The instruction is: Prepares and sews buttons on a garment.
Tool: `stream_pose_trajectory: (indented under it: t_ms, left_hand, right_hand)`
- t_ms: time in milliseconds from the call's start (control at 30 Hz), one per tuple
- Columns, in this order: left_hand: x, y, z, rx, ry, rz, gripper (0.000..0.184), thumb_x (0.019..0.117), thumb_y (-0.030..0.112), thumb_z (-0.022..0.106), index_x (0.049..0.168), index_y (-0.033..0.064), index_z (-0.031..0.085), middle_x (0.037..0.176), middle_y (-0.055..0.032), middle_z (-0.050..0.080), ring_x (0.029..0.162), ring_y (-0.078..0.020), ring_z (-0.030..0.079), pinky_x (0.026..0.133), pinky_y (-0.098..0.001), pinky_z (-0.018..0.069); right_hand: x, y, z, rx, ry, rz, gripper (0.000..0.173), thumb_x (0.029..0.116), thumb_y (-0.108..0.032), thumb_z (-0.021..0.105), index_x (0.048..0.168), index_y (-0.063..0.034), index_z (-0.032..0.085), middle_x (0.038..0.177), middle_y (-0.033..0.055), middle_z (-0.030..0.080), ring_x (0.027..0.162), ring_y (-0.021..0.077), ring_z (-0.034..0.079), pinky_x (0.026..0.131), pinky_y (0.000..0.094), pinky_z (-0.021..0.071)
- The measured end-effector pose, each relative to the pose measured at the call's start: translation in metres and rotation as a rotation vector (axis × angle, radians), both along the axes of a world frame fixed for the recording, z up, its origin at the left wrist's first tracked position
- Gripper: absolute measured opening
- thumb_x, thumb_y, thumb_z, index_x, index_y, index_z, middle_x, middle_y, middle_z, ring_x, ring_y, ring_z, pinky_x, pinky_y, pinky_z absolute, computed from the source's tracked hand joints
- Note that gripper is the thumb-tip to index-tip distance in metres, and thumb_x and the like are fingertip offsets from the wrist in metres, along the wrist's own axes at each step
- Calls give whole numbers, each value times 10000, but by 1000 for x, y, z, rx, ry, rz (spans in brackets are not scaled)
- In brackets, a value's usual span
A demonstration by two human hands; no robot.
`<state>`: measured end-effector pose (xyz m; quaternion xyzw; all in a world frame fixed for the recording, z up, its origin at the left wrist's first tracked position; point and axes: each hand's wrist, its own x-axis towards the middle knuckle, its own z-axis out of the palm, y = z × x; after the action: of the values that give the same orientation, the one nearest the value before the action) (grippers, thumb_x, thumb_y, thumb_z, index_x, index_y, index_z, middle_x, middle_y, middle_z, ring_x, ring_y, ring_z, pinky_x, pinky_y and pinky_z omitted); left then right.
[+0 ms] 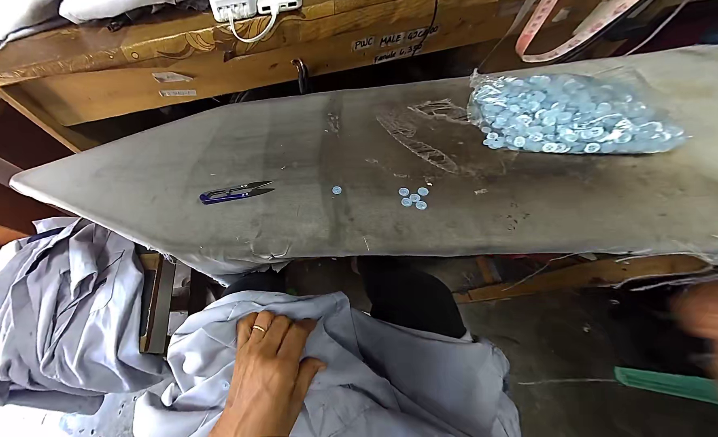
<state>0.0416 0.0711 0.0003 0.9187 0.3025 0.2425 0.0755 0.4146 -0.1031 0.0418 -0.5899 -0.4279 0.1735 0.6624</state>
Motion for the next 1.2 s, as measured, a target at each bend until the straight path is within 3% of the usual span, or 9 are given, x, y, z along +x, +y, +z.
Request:
stream_pose_trajectory:
  t_ms: [67,200,333,467,567,700,833,933,1200]
  left_hand:
    - [-5,-5,12,-78,-79,-79,288,977,389,656,1135,164,740,885,17,681,885,-162,609,925,-391,437]
    - [-18,-20,26,-208,-148,-178,336,978,342,692,1231,122,705,860,-10,647,879,-163,570,956,-363,391]
    - [-29,-25,19,-318,-195,-190,517,959,321,731,1394,90,574,890,-4,660,905,-124,591,1057,-371,376]
    - [-34,-17,11,-305,-188,-165,191,992,300,678,1108,168,751,964,1,682,1036,-145,611,1024,-358,435]
    - [-33,-17,8,-287,-234,-223,106,976,187,622,985,182,728,1010,2,653,1110,-154,579,1029,-331,434]
    - [-39,-29,5,-133,-233,-330,70,997,217,608,1018,189,668,984,9,662,1084,-160,602,1081,-374,402]
    - [-53,-41,5,-86,-197,-396,67,1000,219,619,1051,202,660,1074,11,664,1155,-171,574,1104,-369,369]
    - [-58,-49,3,-88,-235,-423,82,999,180,638,1077,187,662,1090,4,650,1144,-168,570,1058,-328,412]
    - [-64,-50,4,-64,-249,-442,68,991,162,638,1049,171,672,1092,7,676,1122,-167,584,1029,-327,422]
  right_hand:
    - [-56,46,9,20,-138,239,175,1037,-247,614,1168,-209,722,990,-63,755,814,70,723,715,250,625]
    - [-124,79,-21,-2,-184,451,151,1042,-171,605,1079,-74,715,954,-17,745,825,53,723,739,223,634]
    - [-146,87,-41,-72,-129,581,197,1069,-191,553,1071,-42,681,1014,33,736,891,88,723,793,250,627]
    - [-155,86,-49,-128,-44,698,181,1076,-198,535,1063,-66,657,922,6,726,803,67,715,728,229,621]
    - [-158,80,-52,-117,-112,702,191,1079,-212,528,1057,-79,663,919,-11,728,826,36,706,752,194,602]
    - [-163,67,-48,-67,-245,647,205,1068,-172,543,1064,-74,723,970,8,733,908,29,689,813,167,571]
    - [-170,55,-38,3,-355,661,190,1069,-137,531,1066,-51,701,957,55,724,929,63,686,832,178,550]
    - [-175,50,-36,38,-439,656,191,1052,-124,538,1040,-90,726,985,64,695,978,121,656,855,222,536]
    - [-187,47,-32,47,-623,636,206,1045,-177,524,1043,-199,729,942,37,573,946,143,539,826,234,444]
